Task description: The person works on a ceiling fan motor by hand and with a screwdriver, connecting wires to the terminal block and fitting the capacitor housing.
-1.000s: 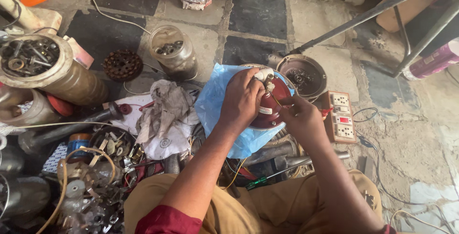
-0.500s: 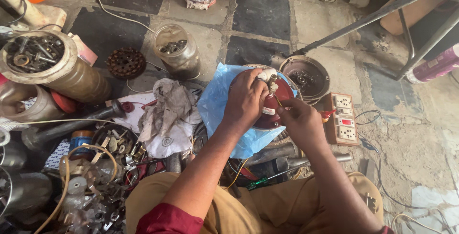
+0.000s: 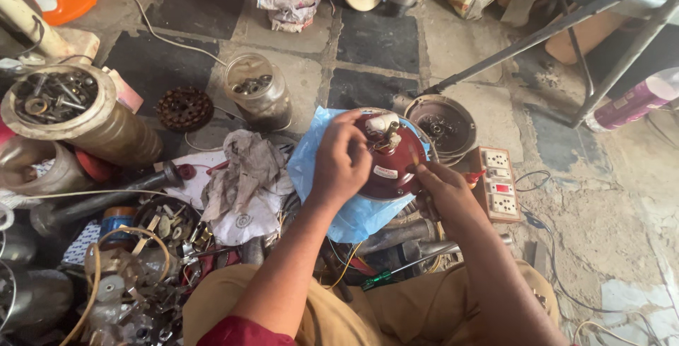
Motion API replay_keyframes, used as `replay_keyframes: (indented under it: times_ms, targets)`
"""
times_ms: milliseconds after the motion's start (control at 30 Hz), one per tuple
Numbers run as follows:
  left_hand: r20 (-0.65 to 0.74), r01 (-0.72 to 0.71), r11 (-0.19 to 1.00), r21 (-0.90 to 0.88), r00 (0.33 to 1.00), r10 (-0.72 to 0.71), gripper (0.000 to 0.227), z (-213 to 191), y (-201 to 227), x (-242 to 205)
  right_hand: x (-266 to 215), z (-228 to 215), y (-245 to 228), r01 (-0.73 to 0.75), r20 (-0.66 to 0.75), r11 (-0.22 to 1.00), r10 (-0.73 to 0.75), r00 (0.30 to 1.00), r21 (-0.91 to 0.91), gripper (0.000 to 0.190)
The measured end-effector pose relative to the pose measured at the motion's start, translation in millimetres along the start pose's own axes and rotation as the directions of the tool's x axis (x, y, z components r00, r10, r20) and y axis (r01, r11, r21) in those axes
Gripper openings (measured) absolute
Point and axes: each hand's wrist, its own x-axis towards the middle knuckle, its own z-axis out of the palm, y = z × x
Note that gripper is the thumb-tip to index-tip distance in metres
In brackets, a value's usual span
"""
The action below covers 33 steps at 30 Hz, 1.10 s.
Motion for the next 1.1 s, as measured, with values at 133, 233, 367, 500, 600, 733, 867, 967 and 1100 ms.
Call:
replay_keyframes:
  times_ms: [133, 233, 367, 500, 600, 733, 867, 967, 1100]
  targets:
    - [0.01, 0.079, 0.997, 0.028, 0.997, -0.079, 0.026, -4, -5, 4, -10, 13, -17, 0.213, -0.076, 0.97, -0.223, 0.972, -0.115, 0.032]
    - [0.06, 0.012, 0.994, 0.109, 0.998, -0.018, 0.019, -1, -3, 5, -6, 36, -34, 0.519, -0.039, 0.718, -0.602, 0.797, -0.463, 0.028]
    - [0.119, 0.039, 0.991, 0.125, 0.991, -0.054, 0.019, -5, 3, 7, -1, 61, -41, 0.494, -0.071, 0.638, -0.651, 0.756, -0.591, 0.026]
    - [0.117, -0.04, 0.985, 0.167, 0.993, 0.02, 0.02, -5, -4, 8, 7, 61, -34, 0.631, 0.058, 0.409, -0.809, 0.585, -0.659, 0.019]
    - [0.1, 0.012, 0.999, 0.045, 0.995, -0.016, 0.016, 4, -19, 11, 12, 63, -30, 0.427, -0.092, 0.577, -0.662, 0.744, -0.696, 0.023]
    - [0.263, 0.551, 0.779, -0.299, 0.832, -0.488, 0.016, 16, -32, 7, 10, 63, -30, 0.401, -0.165, 0.644, -0.636, 0.754, -0.652, 0.019]
    - [0.157, 0.161, 0.985, -0.066, 0.976, -0.149, 0.016, 16, -32, 4, 8, 55, -30, 0.609, 0.098, 0.29, -0.847, 0.523, -0.739, 0.018]
    - [0.143, 0.131, 0.991, -0.004, 0.981, -0.129, 0.016, 17, -27, 3, 10, 46, -30, 0.542, 0.171, 0.179, -0.828, 0.533, -0.821, 0.019]
    - [0.109, 0.062, 0.996, 0.059, 0.992, -0.069, 0.019, 20, -21, -2, 16, 38, -22, 0.562, 0.288, 0.036, -0.831, 0.475, -0.826, 0.018]
